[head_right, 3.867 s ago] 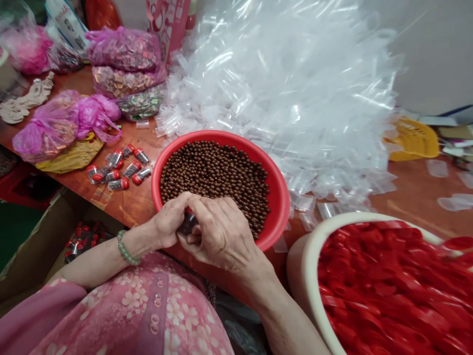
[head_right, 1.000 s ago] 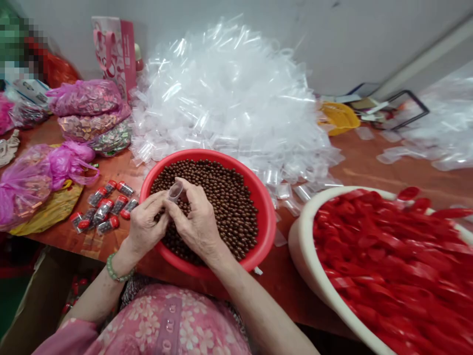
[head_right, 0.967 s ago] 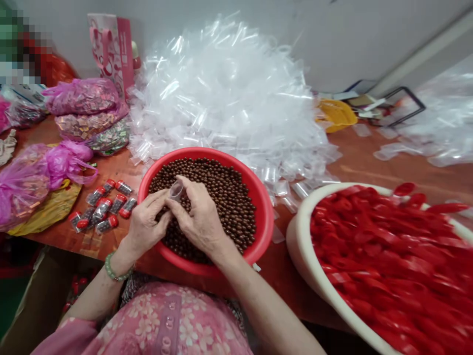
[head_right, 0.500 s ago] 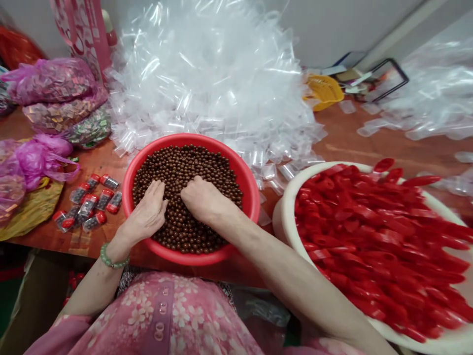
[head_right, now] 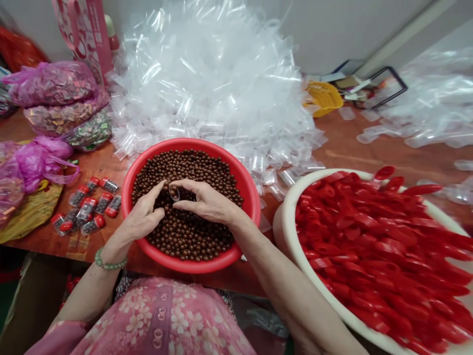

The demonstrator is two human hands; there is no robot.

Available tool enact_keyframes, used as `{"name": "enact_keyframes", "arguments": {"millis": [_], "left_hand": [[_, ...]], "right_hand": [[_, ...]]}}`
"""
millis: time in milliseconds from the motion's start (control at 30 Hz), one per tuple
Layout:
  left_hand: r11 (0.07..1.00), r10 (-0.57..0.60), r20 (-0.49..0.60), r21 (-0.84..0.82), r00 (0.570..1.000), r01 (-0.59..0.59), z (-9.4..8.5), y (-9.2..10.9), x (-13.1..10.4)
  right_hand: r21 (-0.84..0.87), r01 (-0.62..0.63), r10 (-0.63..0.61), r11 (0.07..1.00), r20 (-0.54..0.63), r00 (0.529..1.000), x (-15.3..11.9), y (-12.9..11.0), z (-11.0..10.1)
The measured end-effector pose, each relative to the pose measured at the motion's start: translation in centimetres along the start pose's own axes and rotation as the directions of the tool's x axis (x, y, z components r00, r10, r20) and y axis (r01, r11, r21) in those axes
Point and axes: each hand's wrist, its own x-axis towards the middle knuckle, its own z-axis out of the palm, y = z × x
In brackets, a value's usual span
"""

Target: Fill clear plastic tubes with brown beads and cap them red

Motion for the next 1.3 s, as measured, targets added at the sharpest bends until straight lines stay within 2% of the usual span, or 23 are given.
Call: {"name": "enact_keyframes", "arguments": {"millis": [67,133,233,300,400,500,600,700,933,1033,1200,1300], "left_hand": [[0.997,-0.009,-0.048,-0.076,0.999,0.005,0.2,0.1,-0.1],[0.967,-0.032,-0.049,-0.253,0.998,0.019,0.6,0.2,-0.1],[0.831,-0.054,0.054,-0.551,0.997,0.075,0.9,0.5,0.0],[0.763,-0.066,0.104,-0.635,0.992,0.118,1.0,0.9,0.0],[0.780,-0.109,0.088,-0.609,0.990,0.140,0.8,1.4,-0.2],[0.834,-0.091,0.079,-0.539,0.993,0.119,0.6,1.9,-0.4],[0.854,-0.040,0.102,-0.513,0.994,0.087,0.5,2.5,-0.4],[0.853,-0.052,0.102,-0.513,0.993,0.097,0.6,2.7,-0.3],[0.728,-0.183,0.107,-0.654,0.977,0.208,1.3,1.7,-0.1],[0.687,-0.183,0.115,-0.695,0.976,0.211,1.4,1.7,-0.1],[0.748,-0.119,0.078,-0.649,0.990,0.141,0.9,1.7,0.1],[0.785,-0.141,0.064,-0.601,0.988,0.151,0.9,1.5,0.2]], "right_hand": [[0.119,-0.012,0.013,0.993,-0.002,1.000,-0.4,-0.3,0.0],[0.204,-0.026,0.028,0.979,-0.008,1.000,-0.8,-0.7,0.0],[0.305,-0.044,0.049,0.951,-0.008,0.999,-1.3,-0.8,0.0],[0.333,-0.018,0.016,0.943,0.010,1.000,-1.6,-0.7,-0.1],[0.291,0.085,-0.088,0.953,-0.001,0.996,-1.8,-0.7,-0.3],[0.226,0.138,-0.138,0.964,-0.018,0.990,-2.0,-1.2,-0.5],[0.193,0.127,-0.122,0.973,-0.039,0.992,-2.2,-1.6,-0.7],[0.199,0.115,-0.105,0.973,-0.057,0.993,-2.3,-1.6,-0.7],[0.195,0.179,-0.133,0.964,-0.225,0.965,-2.3,-0.9,-0.2],[0.175,0.173,-0.121,0.969,-0.277,0.953,-2.3,-0.9,0.2],[0.252,0.116,-0.027,0.961,-0.332,0.943,-2.1,-1.1,0.9],[0.310,0.110,0.011,0.944,-0.364,0.931,-2.0,-0.7,1.1]]}}
